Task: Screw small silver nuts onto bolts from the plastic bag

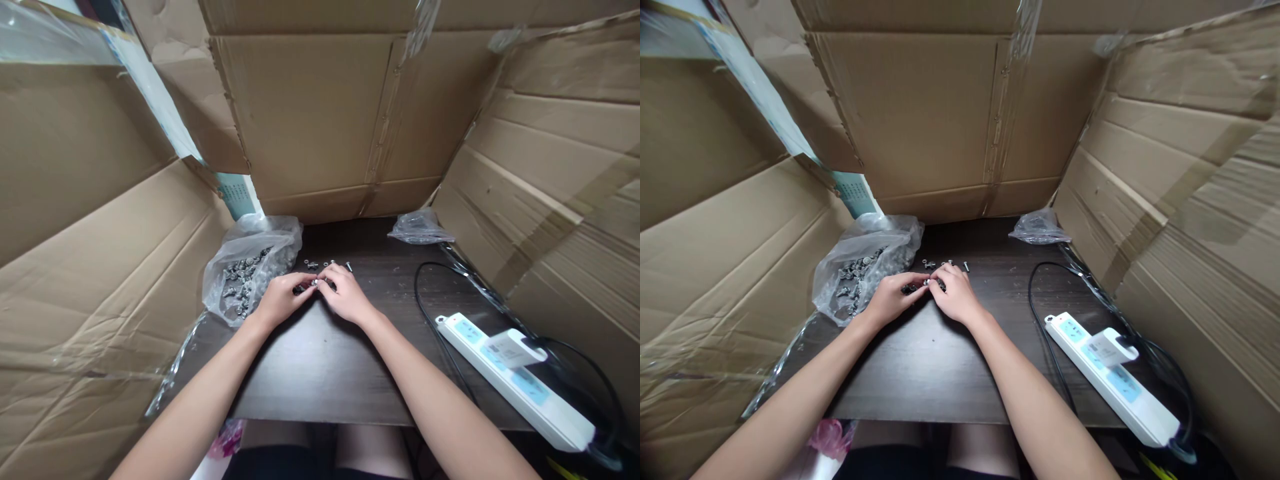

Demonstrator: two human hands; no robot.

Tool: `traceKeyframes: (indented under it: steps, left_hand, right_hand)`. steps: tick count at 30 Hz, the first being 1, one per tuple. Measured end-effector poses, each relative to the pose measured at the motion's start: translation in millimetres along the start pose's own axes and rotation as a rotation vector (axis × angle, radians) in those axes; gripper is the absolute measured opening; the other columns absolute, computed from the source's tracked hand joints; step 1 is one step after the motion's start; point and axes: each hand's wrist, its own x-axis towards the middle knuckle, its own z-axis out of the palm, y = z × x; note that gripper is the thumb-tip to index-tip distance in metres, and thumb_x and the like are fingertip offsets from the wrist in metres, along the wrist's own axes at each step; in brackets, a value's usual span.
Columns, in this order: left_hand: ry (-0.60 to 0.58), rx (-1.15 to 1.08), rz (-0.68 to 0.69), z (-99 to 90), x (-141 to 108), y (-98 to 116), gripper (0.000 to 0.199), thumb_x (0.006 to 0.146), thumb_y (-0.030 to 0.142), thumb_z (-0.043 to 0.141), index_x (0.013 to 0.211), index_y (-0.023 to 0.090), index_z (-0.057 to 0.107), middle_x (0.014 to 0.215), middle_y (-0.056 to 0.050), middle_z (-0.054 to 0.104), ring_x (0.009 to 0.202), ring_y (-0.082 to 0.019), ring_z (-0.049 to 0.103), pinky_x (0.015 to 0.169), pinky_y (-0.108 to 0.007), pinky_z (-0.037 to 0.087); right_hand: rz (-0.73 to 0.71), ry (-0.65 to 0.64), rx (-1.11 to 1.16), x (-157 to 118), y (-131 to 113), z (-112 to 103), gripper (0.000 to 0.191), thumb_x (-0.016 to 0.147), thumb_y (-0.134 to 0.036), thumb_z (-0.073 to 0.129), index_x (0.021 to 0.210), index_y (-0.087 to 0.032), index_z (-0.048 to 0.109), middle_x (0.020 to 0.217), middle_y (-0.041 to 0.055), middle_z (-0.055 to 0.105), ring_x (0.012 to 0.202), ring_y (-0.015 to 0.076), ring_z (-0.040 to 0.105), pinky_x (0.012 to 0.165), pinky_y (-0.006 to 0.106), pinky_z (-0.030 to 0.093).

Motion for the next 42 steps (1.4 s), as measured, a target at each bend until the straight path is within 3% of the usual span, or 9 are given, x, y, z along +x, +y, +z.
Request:
traceKeyframes:
  steps: [4, 13, 23, 32, 39, 42]
  left_hand:
    - [0.000, 0.000, -0.003, 0.3, 0.0, -0.9, 0.023, 0.096, 0.031, 0.065, 0.114, 0.019, 0.074, 0.099, -0.006, 0.079, 0.085, -0.019, 0.077, 0.079, -0.029, 0.062]
    - [-0.002, 0.004, -0.007, -0.1, 0.3, 1.5, 0.023, 0.097, 0.030, 0.065, 0.115, 0.020, 0.074, 0.102, -0.005, 0.080, 0.087, -0.019, 0.077, 0.079, -0.028, 0.062]
    - [-0.016, -0.004, -0.008, 0.5, -0.2, 0.6, 0.022, 0.095, 0.027, 0.066, 0.115, 0.019, 0.073, 0.103, -0.006, 0.080, 0.089, -0.020, 0.077, 0.081, -0.029, 0.062]
    - [-0.010, -0.006, -0.016, -0.2, -0.1, 1.5, 0.024, 0.098, 0.032, 0.063, 0.116, 0.020, 0.074, 0.104, -0.006, 0.079, 0.088, -0.020, 0.077, 0.080, -0.029, 0.062]
    - [-0.018, -0.010, -0.014, 1.0, -0.6, 0.5, 0.022, 0.096, 0.028, 0.065, 0.114, 0.019, 0.073, 0.103, -0.006, 0.079, 0.088, -0.019, 0.077, 0.080, -0.029, 0.062]
    - [-0.017, -0.013, -0.018, 0.7, -0.6, -0.1, 0.023, 0.096, 0.028, 0.065, 0.115, 0.019, 0.073, 0.103, -0.006, 0.079, 0.088, -0.019, 0.077, 0.081, -0.029, 0.062]
  right_hand:
    - [0.011, -0.008, -0.023, 0.0, -1.3, -0.9, 0.020, 0.100, -0.024, 0.052, 0.088, -0.021, 0.068, 0.103, 0.0062, 0.067, 0.102, 0.0234, 0.059, 0.096, 0.043, 0.044]
    - [-0.001, 0.013, -0.007, -0.1, -1.1, -1.2, 0.011, 0.096, -0.022, 0.057, 0.091, -0.021, 0.066, 0.104, 0.0059, 0.067, 0.104, 0.0235, 0.059, 0.097, 0.042, 0.044]
    - [-0.009, -0.013, -0.044, 1.2, -1.1, -1.5, 0.026, 0.102, -0.024, 0.048, 0.083, -0.020, 0.065, 0.101, 0.0061, 0.066, 0.098, 0.0218, 0.058, 0.092, 0.040, 0.043]
    - [-0.023, 0.034, -0.012, 0.0, -0.7, -1.6, 0.010, 0.095, -0.020, 0.056, 0.090, -0.022, 0.065, 0.103, 0.0049, 0.066, 0.103, 0.0233, 0.059, 0.095, 0.042, 0.043]
    - [-0.006, 0.006, -0.061, 0.7, -1.0, -2.3, 0.024, 0.101, -0.025, 0.050, 0.083, -0.021, 0.066, 0.102, 0.0056, 0.067, 0.099, 0.0225, 0.058, 0.094, 0.042, 0.041]
    - [-0.001, 0.017, -0.057, 0.9, -1.8, -4.3, 0.022, 0.101, -0.024, 0.050, 0.087, -0.022, 0.067, 0.102, 0.0058, 0.067, 0.099, 0.0230, 0.059, 0.092, 0.041, 0.041]
